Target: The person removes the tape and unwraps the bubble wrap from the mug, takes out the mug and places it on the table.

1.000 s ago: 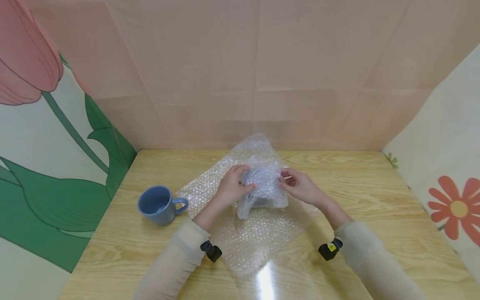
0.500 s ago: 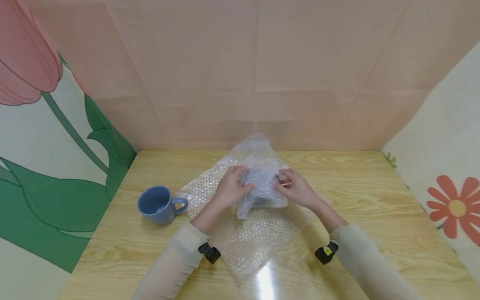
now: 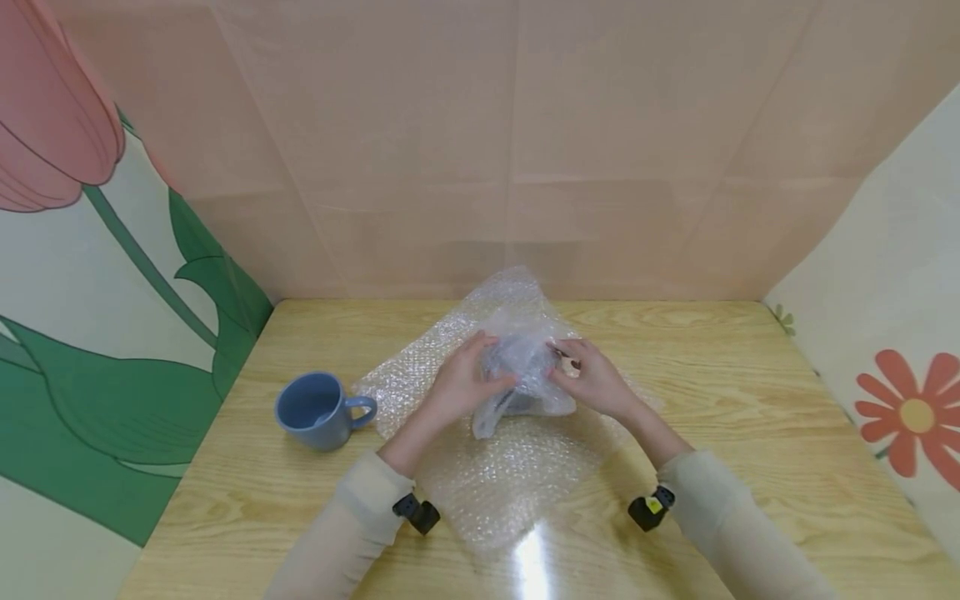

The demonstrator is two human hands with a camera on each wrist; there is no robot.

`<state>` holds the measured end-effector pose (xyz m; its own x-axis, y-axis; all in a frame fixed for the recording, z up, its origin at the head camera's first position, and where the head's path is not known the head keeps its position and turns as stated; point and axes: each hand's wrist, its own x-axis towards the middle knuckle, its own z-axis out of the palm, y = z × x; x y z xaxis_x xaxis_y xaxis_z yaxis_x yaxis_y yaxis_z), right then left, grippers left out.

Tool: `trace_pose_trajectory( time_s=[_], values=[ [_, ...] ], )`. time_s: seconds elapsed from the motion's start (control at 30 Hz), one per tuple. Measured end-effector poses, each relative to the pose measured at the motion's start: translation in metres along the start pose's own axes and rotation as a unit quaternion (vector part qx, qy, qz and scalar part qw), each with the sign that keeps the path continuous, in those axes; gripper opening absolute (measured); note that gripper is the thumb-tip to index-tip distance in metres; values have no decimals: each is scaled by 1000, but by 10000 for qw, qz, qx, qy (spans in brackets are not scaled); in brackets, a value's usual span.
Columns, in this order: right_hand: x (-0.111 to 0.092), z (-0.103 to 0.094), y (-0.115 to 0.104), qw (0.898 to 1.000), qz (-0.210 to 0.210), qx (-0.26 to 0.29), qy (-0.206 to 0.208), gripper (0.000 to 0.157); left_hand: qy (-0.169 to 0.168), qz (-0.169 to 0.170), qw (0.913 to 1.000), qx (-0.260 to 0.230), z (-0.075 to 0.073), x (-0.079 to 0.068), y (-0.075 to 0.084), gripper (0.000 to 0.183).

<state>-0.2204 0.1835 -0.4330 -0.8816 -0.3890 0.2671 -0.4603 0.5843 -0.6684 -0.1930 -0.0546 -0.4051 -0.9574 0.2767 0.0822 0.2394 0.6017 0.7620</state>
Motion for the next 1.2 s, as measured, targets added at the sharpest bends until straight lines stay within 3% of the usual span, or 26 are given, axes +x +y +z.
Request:
trace_pose_trajectory(
  time_s=[0.2,0.47,0.67,1.03,1.2],
  values=[
    [-1,2,-3,9996,124,203,160,39,-93,76,9998,148,3,-2,2,79],
    [-3,4,-3,9989,173,352,258,38,-12,198,9998,66,6,0,2,75],
    [-3,4,-3,9994,90,213,254,39,235,277,9993,74,6,-3,1,59],
    [-2,6,-2,9994,103,152,292,39,909,1023,9883,669,2,-9,4,30],
    [-1,6,-1,9995,109,116,276,39,1019,1057,9871,635,-2,-10,6,22]
  ],
)
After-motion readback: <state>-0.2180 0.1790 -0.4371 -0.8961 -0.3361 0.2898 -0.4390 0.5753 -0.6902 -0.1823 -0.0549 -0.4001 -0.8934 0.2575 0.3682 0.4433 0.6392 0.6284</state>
